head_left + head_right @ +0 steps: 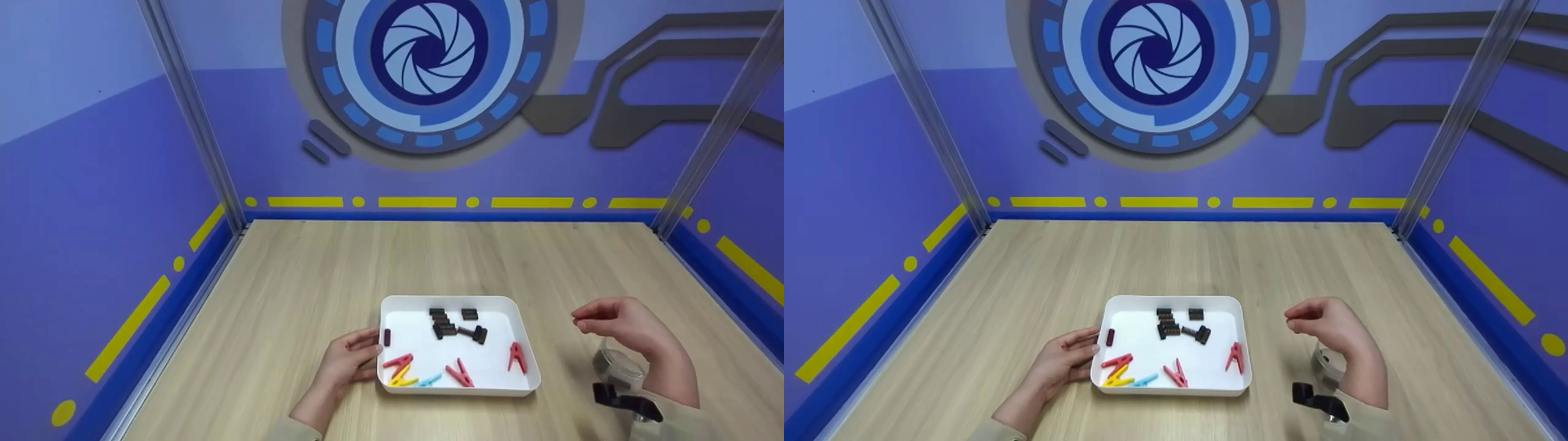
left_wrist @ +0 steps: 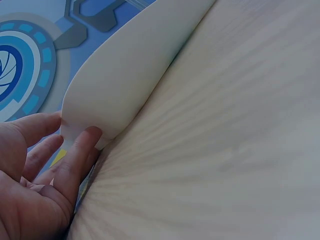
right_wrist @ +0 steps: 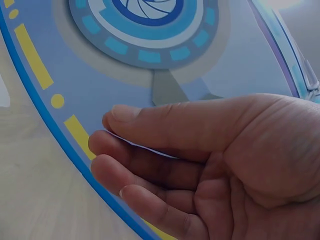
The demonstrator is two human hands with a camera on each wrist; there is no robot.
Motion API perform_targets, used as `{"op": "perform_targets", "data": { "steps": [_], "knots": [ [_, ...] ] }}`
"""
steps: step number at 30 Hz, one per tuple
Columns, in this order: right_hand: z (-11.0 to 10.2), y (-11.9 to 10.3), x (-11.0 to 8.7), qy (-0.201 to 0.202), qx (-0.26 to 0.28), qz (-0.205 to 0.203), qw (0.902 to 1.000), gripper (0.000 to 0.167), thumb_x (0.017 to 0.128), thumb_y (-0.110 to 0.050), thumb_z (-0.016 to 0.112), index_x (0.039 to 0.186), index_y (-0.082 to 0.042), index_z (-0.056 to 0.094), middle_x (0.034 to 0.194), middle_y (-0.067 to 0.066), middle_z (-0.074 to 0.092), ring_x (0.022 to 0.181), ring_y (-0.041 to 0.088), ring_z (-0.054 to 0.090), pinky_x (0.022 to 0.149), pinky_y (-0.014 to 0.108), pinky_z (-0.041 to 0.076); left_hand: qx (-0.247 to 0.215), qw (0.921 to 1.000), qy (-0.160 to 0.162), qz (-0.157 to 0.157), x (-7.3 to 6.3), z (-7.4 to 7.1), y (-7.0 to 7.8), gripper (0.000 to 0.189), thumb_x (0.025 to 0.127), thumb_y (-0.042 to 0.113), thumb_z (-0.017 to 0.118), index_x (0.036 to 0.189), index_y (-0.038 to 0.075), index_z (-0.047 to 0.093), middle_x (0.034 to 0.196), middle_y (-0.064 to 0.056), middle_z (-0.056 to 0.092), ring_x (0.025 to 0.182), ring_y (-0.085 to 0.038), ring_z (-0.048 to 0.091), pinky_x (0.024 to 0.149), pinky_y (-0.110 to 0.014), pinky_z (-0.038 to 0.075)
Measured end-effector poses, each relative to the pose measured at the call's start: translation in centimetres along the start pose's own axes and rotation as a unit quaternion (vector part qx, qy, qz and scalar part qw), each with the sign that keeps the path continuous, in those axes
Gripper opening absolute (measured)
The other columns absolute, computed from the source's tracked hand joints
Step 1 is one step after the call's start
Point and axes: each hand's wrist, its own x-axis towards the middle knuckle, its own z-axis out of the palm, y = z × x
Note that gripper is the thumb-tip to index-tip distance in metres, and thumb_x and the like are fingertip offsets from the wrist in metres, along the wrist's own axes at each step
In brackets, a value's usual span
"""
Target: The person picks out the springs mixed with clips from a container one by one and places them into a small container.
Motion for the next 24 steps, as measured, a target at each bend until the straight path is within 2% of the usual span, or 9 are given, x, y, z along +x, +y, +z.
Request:
{"op": "perform_targets", "data": {
  "steps": [7, 11, 15, 21, 24],
  "knots": [
    [2.5, -1.6, 1.5, 0.006, 0.010, -0.058, 0.9982, 0.031, 0.093, -0.016, 0.076, 0.118, 0.002, 0.072, 0.112, 0.015, 0.076, 0.093, 0.011, 0.069, 0.079, 0.017, 0.057, -0.007, 1.0000, -0.002, 0.003, 0.0, -0.1, 0.0, 0.054, 0.093, 0.010, 0.075, 0.143, 0.002, 0.058, 0.140, -0.023, 0.063, 0.112, -0.023, 0.071, 0.075, -0.038, 0.066],
    [4.3, -2.5, 2.5, 0.008, 0.001, -0.089, 0.9960, 0.026, 0.092, -0.010, 0.075, 0.115, 0.002, 0.073, 0.109, 0.016, 0.076, 0.094, 0.016, 0.069, 0.076, 0.016, 0.057, -0.014, 0.9998, -0.010, 0.007, 0.1, -0.1, -0.1, 0.054, 0.093, 0.009, 0.075, 0.144, 0.001, 0.057, 0.141, -0.024, 0.062, 0.111, -0.023, 0.071, 0.074, -0.037, 0.066],
    [6.2, -3.4, 3.6, 0.010, -0.005, -0.104, 0.9945, 0.022, 0.091, -0.004, 0.074, 0.112, 0.001, 0.074, 0.106, 0.014, 0.075, 0.094, 0.019, 0.067, 0.076, 0.017, 0.056, -0.022, 0.9996, -0.015, 0.009, 0.1, -0.1, -0.1, 0.055, 0.094, 0.008, 0.074, 0.145, 0.001, 0.056, 0.142, -0.024, 0.061, 0.112, -0.023, 0.072, 0.073, -0.036, 0.066],
    [9.0, -4.1, 5.0, -0.003, -0.004, -0.157, 0.9876, 0.019, 0.087, 0.005, 0.072, 0.106, 0.003, 0.074, 0.103, 0.021, 0.075, 0.096, 0.025, 0.069, 0.077, 0.018, 0.056, -0.020, 0.9997, -0.012, 0.011, 0.1, -0.1, -0.1, 0.056, 0.094, 0.008, 0.074, 0.145, 0.001, 0.055, 0.143, -0.024, 0.061, 0.114, -0.025, 0.072, 0.073, -0.035, 0.066],
    [10.3, -4.2, 5.5, -0.006, -0.012, -0.172, 0.9850, 0.019, 0.087, 0.009, 0.070, 0.104, 0.004, 0.074, 0.102, 0.020, 0.075, 0.098, 0.026, 0.070, 0.082, 0.025, 0.059, -0.017, 0.9997, -0.012, 0.012, 0.1, -0.1, -0.1, 0.056, 0.093, 0.009, 0.074, 0.145, 0.001, 0.055, 0.142, -0.024, 0.061, 0.113, -0.025, 0.073, 0.073, -0.035, 0.066]
  ]
}}
